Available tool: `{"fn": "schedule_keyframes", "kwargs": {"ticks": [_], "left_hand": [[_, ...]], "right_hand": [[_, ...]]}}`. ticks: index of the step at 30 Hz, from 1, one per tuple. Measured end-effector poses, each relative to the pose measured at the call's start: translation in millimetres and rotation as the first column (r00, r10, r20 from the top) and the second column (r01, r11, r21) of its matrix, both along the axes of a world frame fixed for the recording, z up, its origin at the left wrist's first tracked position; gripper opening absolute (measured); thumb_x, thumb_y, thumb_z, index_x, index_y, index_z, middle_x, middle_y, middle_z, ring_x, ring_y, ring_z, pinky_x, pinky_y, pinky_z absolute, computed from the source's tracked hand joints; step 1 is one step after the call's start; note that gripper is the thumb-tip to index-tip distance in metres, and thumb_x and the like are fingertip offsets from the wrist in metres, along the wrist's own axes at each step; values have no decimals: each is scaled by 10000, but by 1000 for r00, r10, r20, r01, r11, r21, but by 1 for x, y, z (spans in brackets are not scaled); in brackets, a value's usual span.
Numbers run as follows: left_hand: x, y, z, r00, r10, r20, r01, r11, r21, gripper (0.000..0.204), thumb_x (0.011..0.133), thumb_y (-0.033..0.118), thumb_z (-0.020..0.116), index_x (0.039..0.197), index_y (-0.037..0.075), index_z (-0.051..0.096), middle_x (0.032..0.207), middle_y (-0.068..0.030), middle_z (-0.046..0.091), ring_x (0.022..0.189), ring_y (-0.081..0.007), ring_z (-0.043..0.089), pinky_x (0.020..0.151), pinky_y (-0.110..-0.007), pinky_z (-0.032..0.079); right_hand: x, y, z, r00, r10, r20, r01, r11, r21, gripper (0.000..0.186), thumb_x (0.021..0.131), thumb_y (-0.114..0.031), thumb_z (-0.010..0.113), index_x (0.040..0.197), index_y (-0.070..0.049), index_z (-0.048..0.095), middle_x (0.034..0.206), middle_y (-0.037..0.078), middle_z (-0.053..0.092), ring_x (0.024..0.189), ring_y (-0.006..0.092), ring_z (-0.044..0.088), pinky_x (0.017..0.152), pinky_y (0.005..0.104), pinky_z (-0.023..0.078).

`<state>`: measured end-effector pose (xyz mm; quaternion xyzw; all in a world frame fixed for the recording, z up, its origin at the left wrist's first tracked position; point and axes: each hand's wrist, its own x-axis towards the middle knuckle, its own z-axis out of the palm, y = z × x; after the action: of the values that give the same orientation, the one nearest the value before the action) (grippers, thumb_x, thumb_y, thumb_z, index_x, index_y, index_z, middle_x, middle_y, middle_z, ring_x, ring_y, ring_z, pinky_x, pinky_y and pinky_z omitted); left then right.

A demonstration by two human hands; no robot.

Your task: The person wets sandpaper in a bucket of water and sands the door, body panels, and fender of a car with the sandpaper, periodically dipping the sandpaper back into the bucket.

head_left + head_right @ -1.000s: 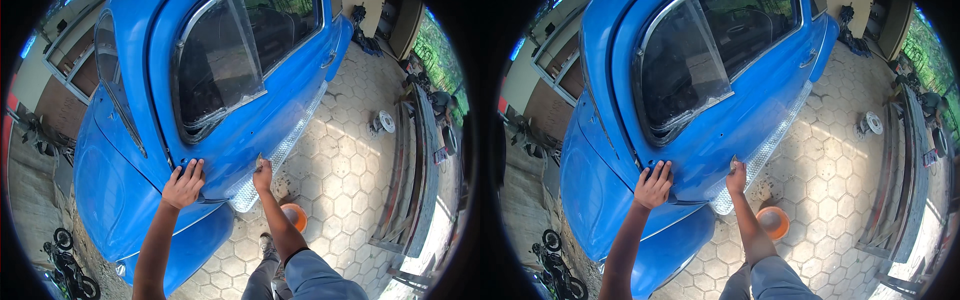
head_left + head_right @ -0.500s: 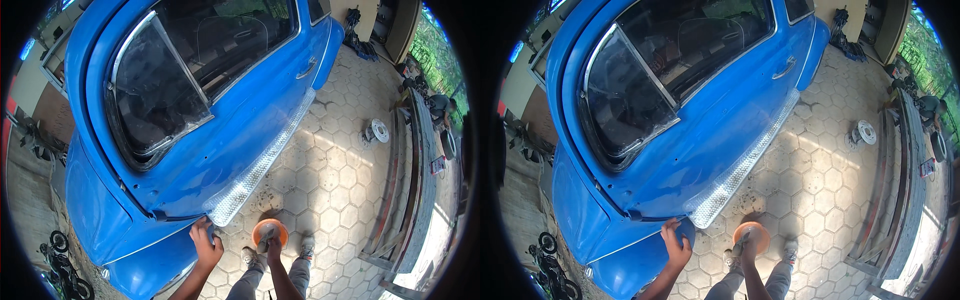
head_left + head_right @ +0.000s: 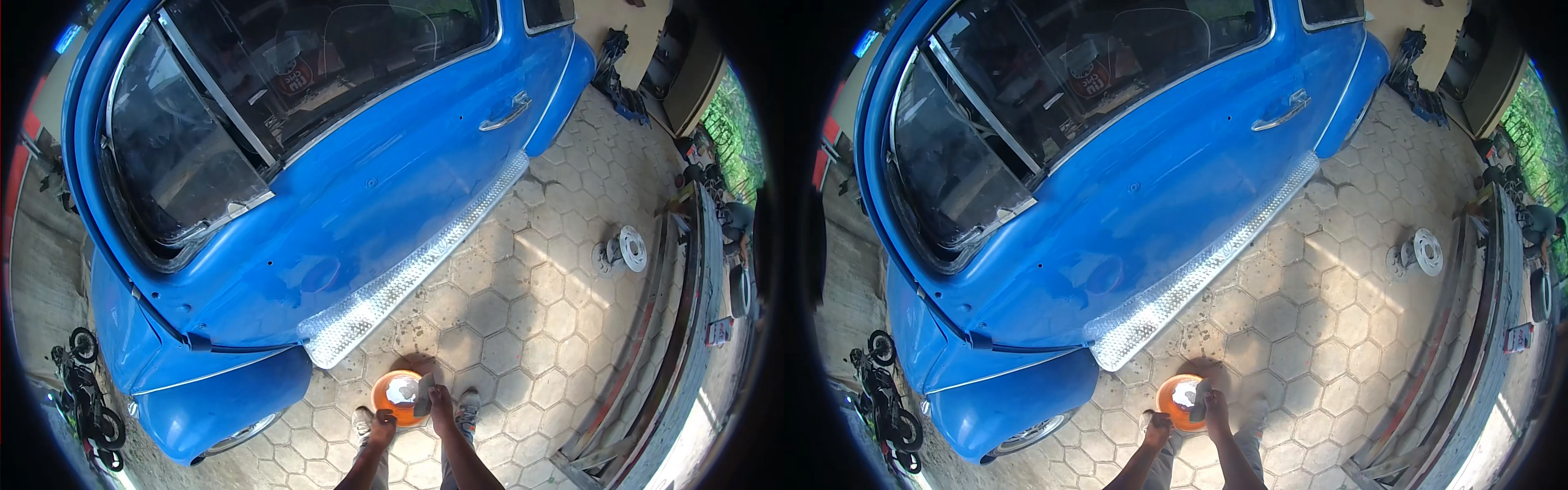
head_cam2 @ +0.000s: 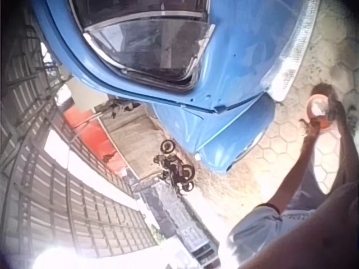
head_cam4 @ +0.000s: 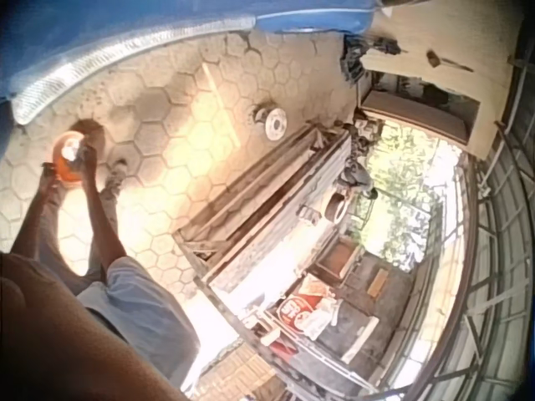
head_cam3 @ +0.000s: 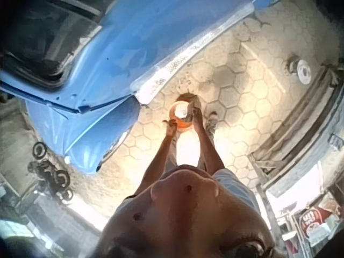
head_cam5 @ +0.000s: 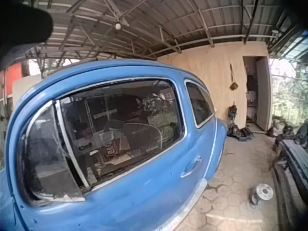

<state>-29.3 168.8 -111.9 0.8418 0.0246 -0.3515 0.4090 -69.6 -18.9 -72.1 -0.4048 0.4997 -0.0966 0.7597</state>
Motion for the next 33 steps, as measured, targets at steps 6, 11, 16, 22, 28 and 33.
{"fn": "schedule_keyframes", "kwargs": {"ticks": [6, 11, 16, 22, 28, 33], "left_hand": [[-47, -14, -41, 983, -186, 5, 185, 981, 50, 280, 873, 157, 624, 1112, 35, 543, 997, -244, 660, 913, -394, 663, 811, -446, 523], [8, 45, -131, 974, -158, -162, 171, 983, 67, 323, 891, 200, 599, 1152, 16, 546, 1071, -241, 669, 1026, -362, 660, 889, -440, 504], [2, -19, -185, 887, -376, -268, 404, 913, 57, 349, 906, 208, 562, 1192, 9, 537, 1102, -231, 660, 1091, -348, 636, 936, -413, 480], [-18, -40, -233, 935, -269, -232, 295, 952, 86, 308, 884, 174, 563, 1142, 10, 534, 1034, -260, 653, 983, -401, 649, 857, -455, 506], [-1, 19, -252, 921, -330, -208, 365, 917, 162, 268, 888, 117, 546, 1132, 8, 538, 1005, -229, 673, 949, -353, 673, 836, -416, 518], [10, 31, -211, 886, -391, -247, 432, 891, 139, 260, 899, 85, 530, 1146, 7, 546, 1016, -204, 676, 956, -305, 676, 845, -392, 516]], "right_hand": [[-47, 0, -101, 930, 316, -185, -331, 942, -54, 336, 834, -63, 656, 1150, -17, 551, 985, 58, 599, 891, 150, 565, 790, 317, 470], [-23, 42, -171, 797, 580, -168, -535, 549, -642, 290, 782, -15, 614, 1059, -7, 531, 985, 191, 601, 899, 371, 611, 790, 429, 509], [-56, 13, -278, 453, 766, -456, -741, 38, -671, 201, 771, -28, 610, 962, -12, 548, 955, 160, 607, 910, 354, 630, 834, 440, 519], [-44, 35, -370, 358, 865, -351, -683, -14, -730, 113, 823, -124, 609, 906, -49, 590, 900, 130, 616, 893, 301, 641, 861, 421, 508], [-16, 84, -420, 475, 622, -622, -826, 70, -559, 137, 887, -174, 540, 939, -70, 613, 908, 128, 607, 888, 311, 626, 846, 437, 502], [-51, 146, -415, 481, 572, -664, -871, 223, -438, 90, 831, -86, 590, 905, -59, 631, 961, 150, 662, 903, 322, 647, 818, 450, 498]]}}
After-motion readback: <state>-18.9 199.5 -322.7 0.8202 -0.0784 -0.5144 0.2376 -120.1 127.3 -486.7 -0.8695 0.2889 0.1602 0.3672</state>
